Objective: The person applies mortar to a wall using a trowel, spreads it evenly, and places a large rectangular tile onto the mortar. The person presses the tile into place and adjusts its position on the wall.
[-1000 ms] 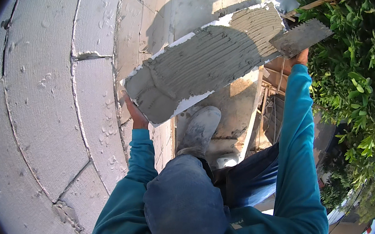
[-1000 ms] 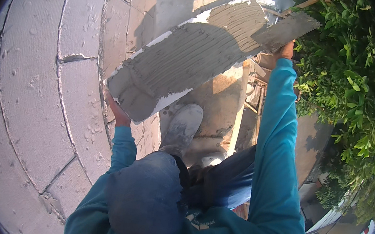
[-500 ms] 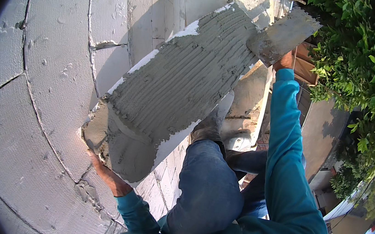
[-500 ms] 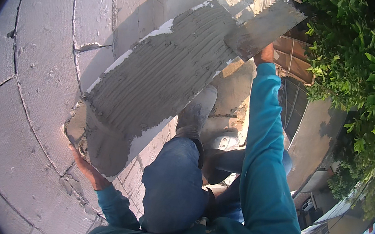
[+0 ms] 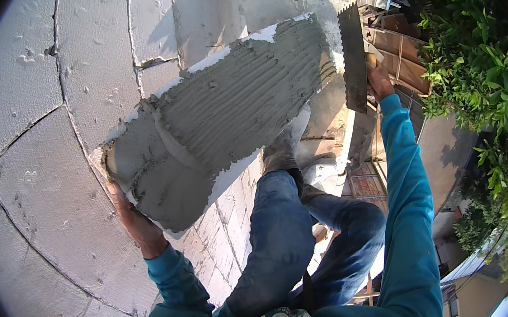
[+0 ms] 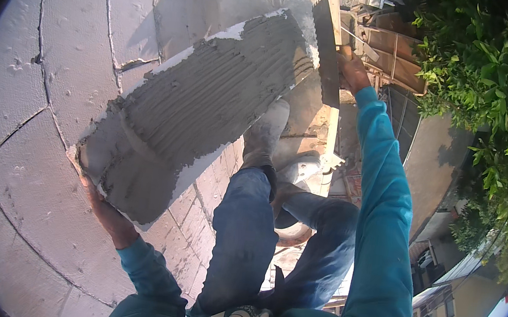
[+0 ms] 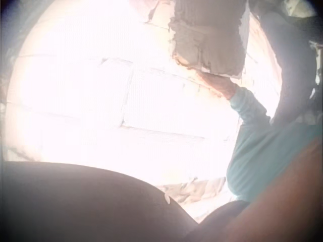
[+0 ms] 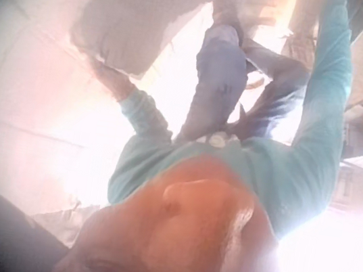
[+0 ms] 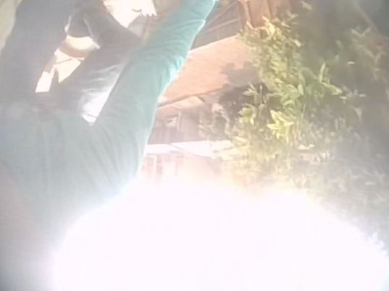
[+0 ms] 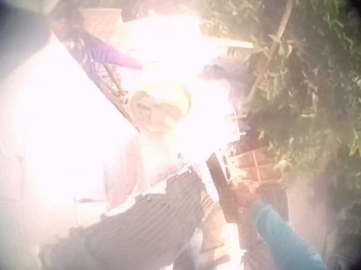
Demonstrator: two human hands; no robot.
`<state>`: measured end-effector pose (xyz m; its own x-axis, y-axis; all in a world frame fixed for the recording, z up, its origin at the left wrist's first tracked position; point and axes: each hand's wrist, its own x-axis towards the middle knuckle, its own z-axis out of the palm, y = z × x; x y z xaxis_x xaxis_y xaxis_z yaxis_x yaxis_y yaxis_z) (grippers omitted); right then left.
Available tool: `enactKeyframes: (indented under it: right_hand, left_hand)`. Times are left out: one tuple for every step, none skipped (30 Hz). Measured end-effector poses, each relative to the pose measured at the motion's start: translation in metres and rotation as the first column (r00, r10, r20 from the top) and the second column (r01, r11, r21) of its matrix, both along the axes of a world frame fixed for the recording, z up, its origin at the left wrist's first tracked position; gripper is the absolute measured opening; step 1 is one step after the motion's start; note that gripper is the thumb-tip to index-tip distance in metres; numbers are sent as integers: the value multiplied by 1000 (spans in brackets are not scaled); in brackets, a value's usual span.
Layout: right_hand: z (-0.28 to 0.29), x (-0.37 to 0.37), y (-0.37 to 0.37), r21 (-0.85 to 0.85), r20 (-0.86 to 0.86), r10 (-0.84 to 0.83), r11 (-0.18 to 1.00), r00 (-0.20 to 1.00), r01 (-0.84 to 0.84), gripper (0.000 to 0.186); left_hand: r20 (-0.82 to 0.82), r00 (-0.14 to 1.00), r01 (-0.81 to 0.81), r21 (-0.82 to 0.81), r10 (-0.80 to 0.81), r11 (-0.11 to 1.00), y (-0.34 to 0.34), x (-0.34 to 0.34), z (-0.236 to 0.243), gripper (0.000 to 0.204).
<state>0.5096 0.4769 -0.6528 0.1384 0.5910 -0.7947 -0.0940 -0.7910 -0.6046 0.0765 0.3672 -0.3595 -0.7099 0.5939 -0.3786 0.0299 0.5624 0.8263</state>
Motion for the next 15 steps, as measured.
enactKeyframes:
  right_hand:
    - [-19, -3, 7, -38, -25, 31, 999, 999, -32, 14]
    - [-36, -5, 14, -80, -55, 58, 995, 997, -62, 15]
    - [-49, -6, 21, -94, -56, 74, 992, 996, -79, 15]
    - [-61, -6, 26, -111, -53, 85, 990, 995, -90, 16]
    - [-65, -14, 30, -160, -57, 97, 982, 994, -105, 18]
    - [-63, -13, 26, -155, -47, 123, 979, 991, -129, 19]
    - [-42, -27, 26, -152, -55, 173, 972, 983, -179, 20]
    - [-19, -37, 29, -137, -44, 223, 964, 974, -227, 21]
    - [1, -46, 25, -110, -7, 348, 931, 937, -347, 23]
    - [13, -52, 17, -81, -52, 292, 952, 955, -295, 24]
    - [18, -56, 9, -30, -44, 316, 948, 948, -317, 24]
    - [25, -58, 3, 23, -34, 338, 941, 940, -338, 25]
    - [59, -71, 4, -80, -151, 291, 949, 945, -305, 25]
    - [71, -80, -3, 21, -90, 317, 948, 944, -317, 26]
    - [86, -81, -8, 16, -112, 344, 939, 932, -344, 25]
  left_hand:
    - [27, 1000, -2, 11, 1, 1000, 3, 2, 2, 65]
    - [49, 999, -1, 18, 0, 1000, 6, 7, 7, 65]
    - [74, 997, -1, 21, -1, 1000, 7, 9, 9, 65]
    - [55, 997, 52, 29, -54, 998, 6, 6, 7, 65]
    - [32, 995, 97, 35, -98, 995, 1, 4, 7, 64]
    - [60, 993, 104, 48, -106, 993, -2, 3, 11, 63]
    - [71, 993, 90, 56, -94, 994, -8, 4, 18, 63]
    - [145, 988, 32, 87, -45, 996, -2, 17, 21, 62]
    - [225, 974, -28, 112, 2, 993, 4, 29, 23, 62]
    - [188, 981, 31, 99, -50, 995, 4, 33, 27, 62]
    - [147, 983, 94, 94, -107, 991, 4, 33, 29, 61]
    - [136, 982, 116, 86, -127, 989, 3, 36, 30, 62]
    - [115, 984, 129, 78, -137, 989, 1, 36, 32, 62]
    - [194, 974, 95, 96, -112, 991, 12, 48, 39, 63]
    - [269, 959, 58, 109, -86, 992, 22, 60, 46, 64]
